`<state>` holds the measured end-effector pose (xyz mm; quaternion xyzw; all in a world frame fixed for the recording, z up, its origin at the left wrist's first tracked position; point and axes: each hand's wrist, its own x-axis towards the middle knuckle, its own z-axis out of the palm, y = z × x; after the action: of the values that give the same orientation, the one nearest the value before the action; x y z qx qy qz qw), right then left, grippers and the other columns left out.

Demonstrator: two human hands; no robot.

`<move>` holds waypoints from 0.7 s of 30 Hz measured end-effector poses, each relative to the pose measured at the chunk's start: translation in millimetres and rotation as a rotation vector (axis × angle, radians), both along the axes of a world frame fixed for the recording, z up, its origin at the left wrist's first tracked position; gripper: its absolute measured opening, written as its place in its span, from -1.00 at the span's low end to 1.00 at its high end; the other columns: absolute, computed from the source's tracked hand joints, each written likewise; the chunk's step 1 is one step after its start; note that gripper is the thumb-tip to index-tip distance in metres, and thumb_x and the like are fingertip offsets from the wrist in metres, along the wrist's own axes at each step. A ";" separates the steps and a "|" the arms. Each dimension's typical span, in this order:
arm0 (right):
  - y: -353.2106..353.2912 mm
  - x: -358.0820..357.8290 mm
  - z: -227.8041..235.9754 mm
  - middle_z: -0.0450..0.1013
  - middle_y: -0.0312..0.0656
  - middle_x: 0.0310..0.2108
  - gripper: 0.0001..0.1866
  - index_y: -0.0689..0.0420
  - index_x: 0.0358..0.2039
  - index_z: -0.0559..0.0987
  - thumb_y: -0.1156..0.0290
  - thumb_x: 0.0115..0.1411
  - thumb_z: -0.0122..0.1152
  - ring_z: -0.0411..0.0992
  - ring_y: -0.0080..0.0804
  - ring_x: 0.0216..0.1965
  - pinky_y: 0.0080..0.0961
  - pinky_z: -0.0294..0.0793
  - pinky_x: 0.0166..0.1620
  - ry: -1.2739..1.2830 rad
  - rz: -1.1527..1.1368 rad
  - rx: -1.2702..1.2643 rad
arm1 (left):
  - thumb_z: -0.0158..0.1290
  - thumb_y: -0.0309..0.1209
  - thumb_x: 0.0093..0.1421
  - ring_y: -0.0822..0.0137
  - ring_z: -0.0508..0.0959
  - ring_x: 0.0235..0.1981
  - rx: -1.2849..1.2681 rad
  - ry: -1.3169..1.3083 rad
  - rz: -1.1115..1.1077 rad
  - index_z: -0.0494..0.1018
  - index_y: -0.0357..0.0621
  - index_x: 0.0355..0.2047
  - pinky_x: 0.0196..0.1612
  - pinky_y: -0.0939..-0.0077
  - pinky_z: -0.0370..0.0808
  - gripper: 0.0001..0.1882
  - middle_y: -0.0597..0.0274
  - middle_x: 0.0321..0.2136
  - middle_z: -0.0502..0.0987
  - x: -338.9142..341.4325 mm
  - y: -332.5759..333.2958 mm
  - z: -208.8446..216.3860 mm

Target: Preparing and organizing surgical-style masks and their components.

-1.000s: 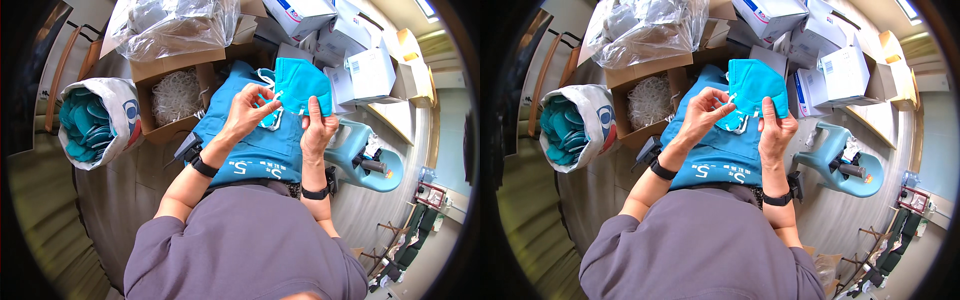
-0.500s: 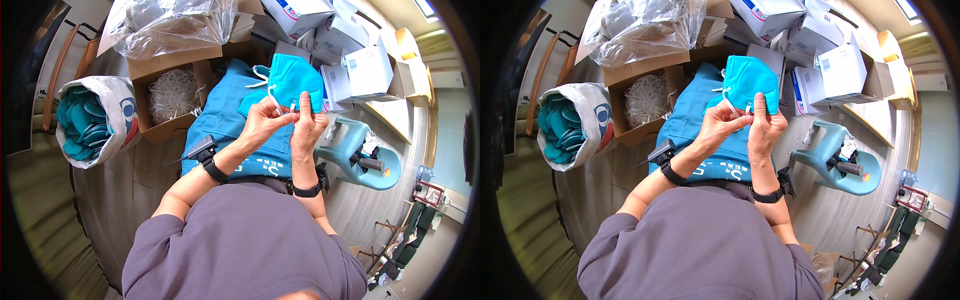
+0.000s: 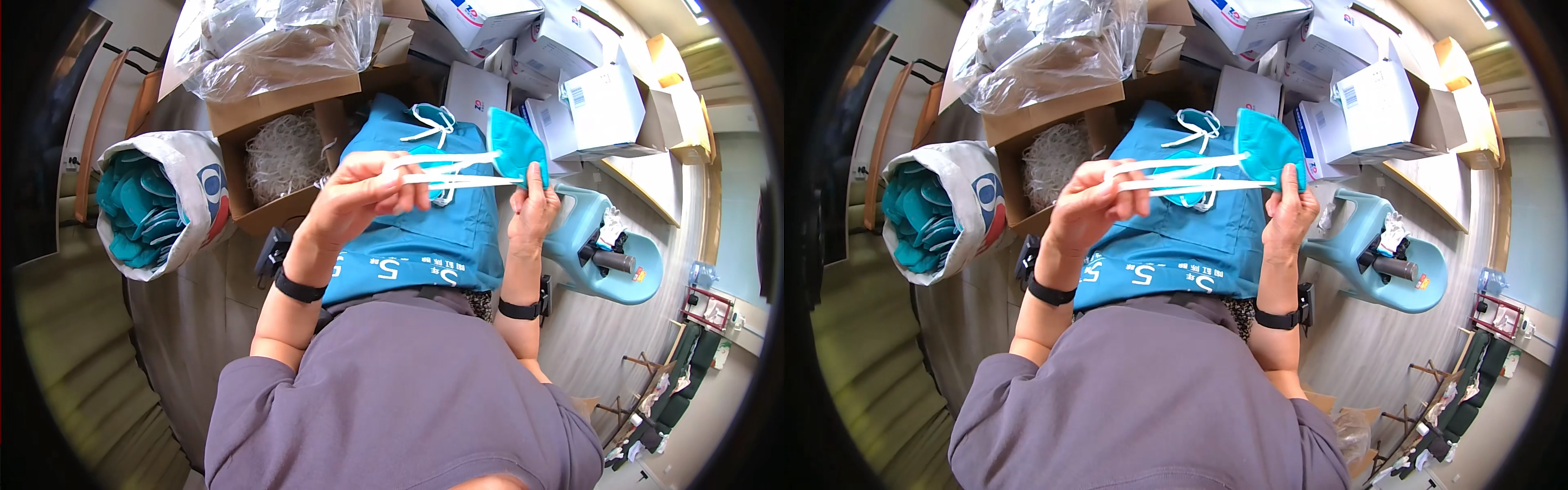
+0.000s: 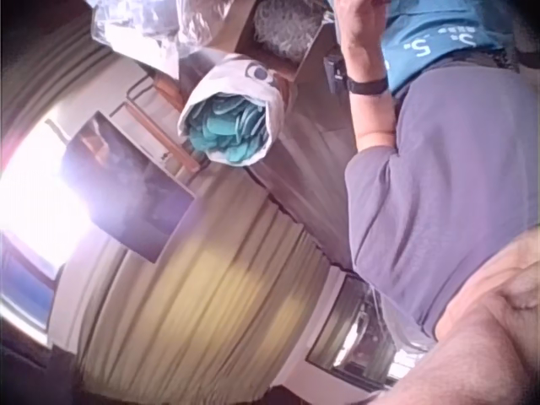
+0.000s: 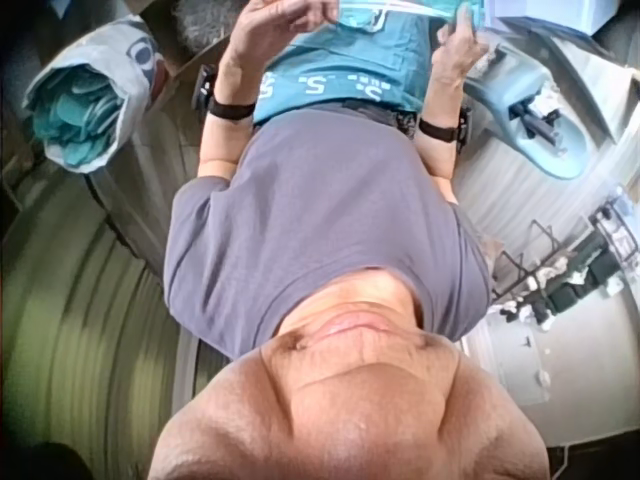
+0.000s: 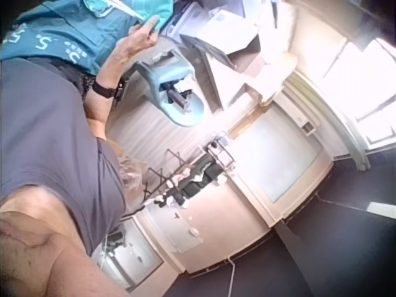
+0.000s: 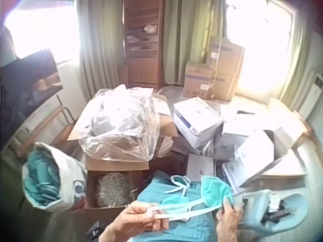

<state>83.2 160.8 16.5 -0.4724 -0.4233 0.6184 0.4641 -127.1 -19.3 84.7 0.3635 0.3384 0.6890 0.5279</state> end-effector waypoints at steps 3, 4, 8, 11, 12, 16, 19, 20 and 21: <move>0.3 4.8 -14.2 0.49 -0.29 -0.40 -0.76 0.24 -0.15 0.57 0.39 0.22 0.29 0.17 -0.72 -0.71 -0.67 0.14 -0.64 -0.335 0.098 0.195 | -0.07 -0.17 0.36 0.57 0.29 -0.56 -0.245 -0.125 -0.126 0.43 -0.20 -0.43 -0.55 0.72 0.19 -0.64 0.08 -0.38 0.54 15.1 14.9 -5.3; 1.1 4.6 -22.5 0.51 -0.24 -0.28 -0.66 0.26 -0.04 0.53 0.42 0.19 0.29 0.18 -0.71 -0.69 -0.68 0.19 -0.61 -0.541 0.063 0.437 | -0.10 -0.14 0.39 0.58 0.27 -0.57 -0.308 -0.132 -0.122 0.42 -0.19 -0.40 -0.57 0.73 0.17 -0.63 0.09 -0.36 0.54 21.0 20.7 -11.0; -18.0 -3.8 19.8 0.42 -0.09 0.13 -0.36 0.26 0.24 0.33 0.55 0.11 0.21 0.31 -0.64 -0.55 -0.62 0.39 -0.41 -0.400 0.467 0.388 | -0.10 -0.13 0.40 0.57 0.28 -0.59 -0.492 -0.254 -0.134 0.44 -0.16 -0.41 -0.56 0.72 0.19 -0.63 0.14 -0.37 0.54 30.7 24.9 -28.0; -33.7 -13.1 29.0 0.41 -0.11 0.12 -0.54 0.30 0.08 0.45 0.60 0.11 0.16 0.42 -0.63 -0.44 -0.67 0.42 -0.35 -0.045 0.774 0.286 | -0.08 -0.12 0.39 0.57 0.30 -0.59 -0.541 -0.205 -0.204 0.45 -0.15 -0.42 -0.57 0.72 0.20 -0.62 0.16 -0.39 0.54 31.9 24.1 -40.2; -39.1 -16.0 29.5 0.44 -0.14 0.08 -0.66 0.32 -0.04 0.52 0.60 0.13 0.18 0.46 -0.62 -0.39 -0.71 0.42 -0.32 0.039 0.851 0.205 | -0.04 -0.12 0.38 0.59 0.30 -0.62 -0.510 -0.205 -0.209 0.47 -0.13 -0.43 -0.58 0.73 0.19 -0.63 0.22 -0.45 0.53 33.9 20.8 -43.6; -49.4 -19.9 23.3 0.51 -0.26 -0.34 -0.89 0.27 -0.38 0.65 0.48 0.15 0.36 0.43 -0.65 -0.41 -0.72 0.40 -0.34 -0.052 0.927 0.105 | -0.03 -0.07 0.38 0.65 0.33 -0.66 -0.659 0.024 -0.393 0.49 -0.06 -0.40 -0.62 0.78 0.16 -0.63 0.37 -0.54 0.51 27.2 7.2 -37.0; -47.7 -17.1 29.7 0.49 -0.30 -0.42 -0.89 0.23 -0.35 0.64 0.49 0.13 0.38 0.34 -0.67 -0.49 -0.71 0.37 -0.39 -0.272 1.022 0.368 | -0.04 -0.05 0.39 0.67 0.36 -0.63 -0.656 0.027 -0.281 0.48 -0.06 -0.40 -0.61 0.79 0.18 -0.63 0.39 -0.55 0.49 30.0 -5.1 -42.6; -52.9 -19.1 29.8 0.46 -0.30 -0.49 -0.94 0.22 -0.42 0.63 0.55 0.10 0.36 0.31 -0.64 -0.54 -0.66 0.32 -0.44 -0.238 0.997 0.330 | -0.05 -0.06 0.40 0.67 0.36 -0.63 -0.652 0.000 -0.264 0.47 -0.06 -0.41 -0.60 0.78 0.20 -0.63 0.40 -0.55 0.49 33.5 -6.6 -45.3; -52.2 -17.1 27.2 0.44 -0.29 -0.52 -0.96 0.22 -0.44 0.63 0.57 0.08 0.36 0.31 -0.63 -0.54 -0.65 0.31 -0.45 -0.278 0.981 0.398 | -0.06 -0.08 0.41 0.66 0.36 -0.63 -0.649 -0.027 -0.247 0.46 -0.06 -0.42 -0.60 0.77 0.21 -0.63 0.40 -0.56 0.48 38.0 -7.1 -47.4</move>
<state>66.1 108.6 43.7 -0.1996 -0.7601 0.6020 0.1413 -89.0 -26.4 37.2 0.2058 0.4861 0.4812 0.6999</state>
